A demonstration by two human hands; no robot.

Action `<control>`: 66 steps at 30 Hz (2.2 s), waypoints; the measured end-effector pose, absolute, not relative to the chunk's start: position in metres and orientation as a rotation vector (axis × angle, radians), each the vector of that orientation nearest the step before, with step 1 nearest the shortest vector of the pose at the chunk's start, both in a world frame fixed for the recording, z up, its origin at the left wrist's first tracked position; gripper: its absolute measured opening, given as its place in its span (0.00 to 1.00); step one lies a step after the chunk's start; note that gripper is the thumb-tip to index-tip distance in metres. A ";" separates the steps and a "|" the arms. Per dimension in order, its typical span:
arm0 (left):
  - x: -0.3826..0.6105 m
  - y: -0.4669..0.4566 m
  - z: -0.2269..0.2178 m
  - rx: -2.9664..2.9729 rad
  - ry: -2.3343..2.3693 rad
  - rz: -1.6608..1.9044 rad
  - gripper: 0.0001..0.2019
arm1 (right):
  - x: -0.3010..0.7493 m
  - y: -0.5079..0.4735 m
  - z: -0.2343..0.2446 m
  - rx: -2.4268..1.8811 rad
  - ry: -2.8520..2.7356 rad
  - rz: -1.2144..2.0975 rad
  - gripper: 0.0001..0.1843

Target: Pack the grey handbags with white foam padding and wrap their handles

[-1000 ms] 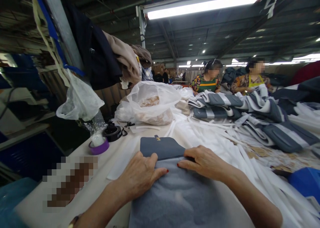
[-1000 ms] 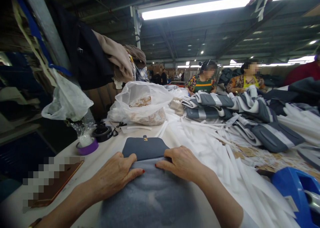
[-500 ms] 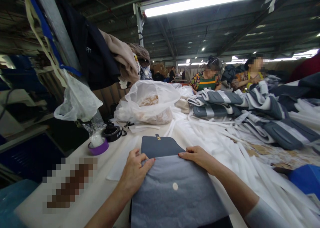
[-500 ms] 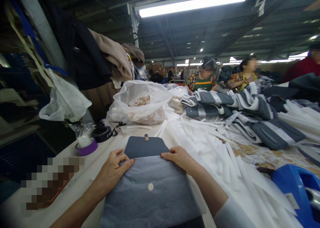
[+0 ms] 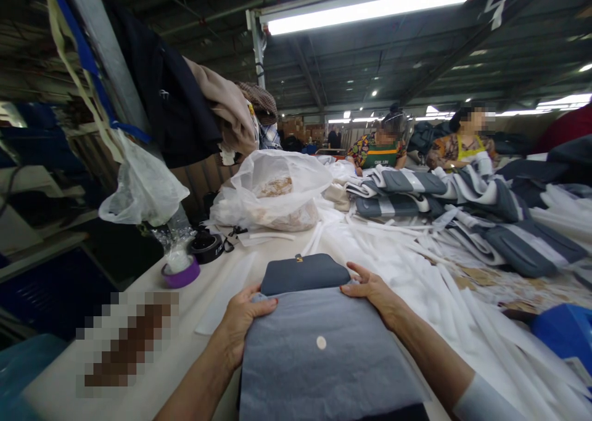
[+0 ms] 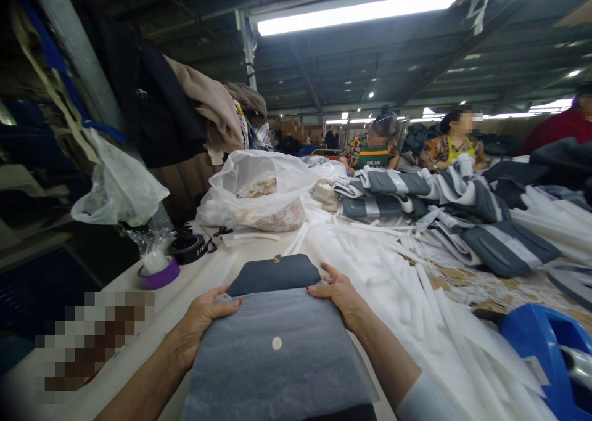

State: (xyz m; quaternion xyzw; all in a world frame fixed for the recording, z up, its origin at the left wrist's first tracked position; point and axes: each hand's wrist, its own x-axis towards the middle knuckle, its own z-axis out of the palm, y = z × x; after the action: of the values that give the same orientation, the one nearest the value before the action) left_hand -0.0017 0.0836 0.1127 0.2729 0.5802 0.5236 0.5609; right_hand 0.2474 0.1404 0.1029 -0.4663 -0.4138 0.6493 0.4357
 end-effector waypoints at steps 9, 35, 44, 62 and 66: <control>0.000 0.073 0.121 0.699 1.007 1.204 0.25 | 0.248 0.130 0.103 -1.032 -0.967 1.721 0.20; -0.004 0.054 0.134 1.063 1.319 1.148 0.15 | 0.245 0.122 0.091 -0.932 -1.111 1.348 0.04; -0.001 0.052 0.134 1.042 1.322 1.101 0.25 | 0.274 0.115 0.112 -0.955 -1.519 1.196 0.15; -0.001 0.041 0.129 1.101 1.387 1.187 0.34 | 0.203 0.019 0.083 -1.101 -2.352 -0.217 0.31; -0.009 0.036 0.117 1.054 1.477 1.391 0.30 | 0.201 0.015 0.078 -1.133 -2.299 -0.184 0.28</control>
State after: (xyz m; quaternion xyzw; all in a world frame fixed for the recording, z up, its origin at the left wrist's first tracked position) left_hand -0.0093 0.0361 0.1172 0.4196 0.5879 0.5537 0.4145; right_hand 0.2009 0.0153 0.0780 -0.4231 -0.8584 -0.0688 0.2819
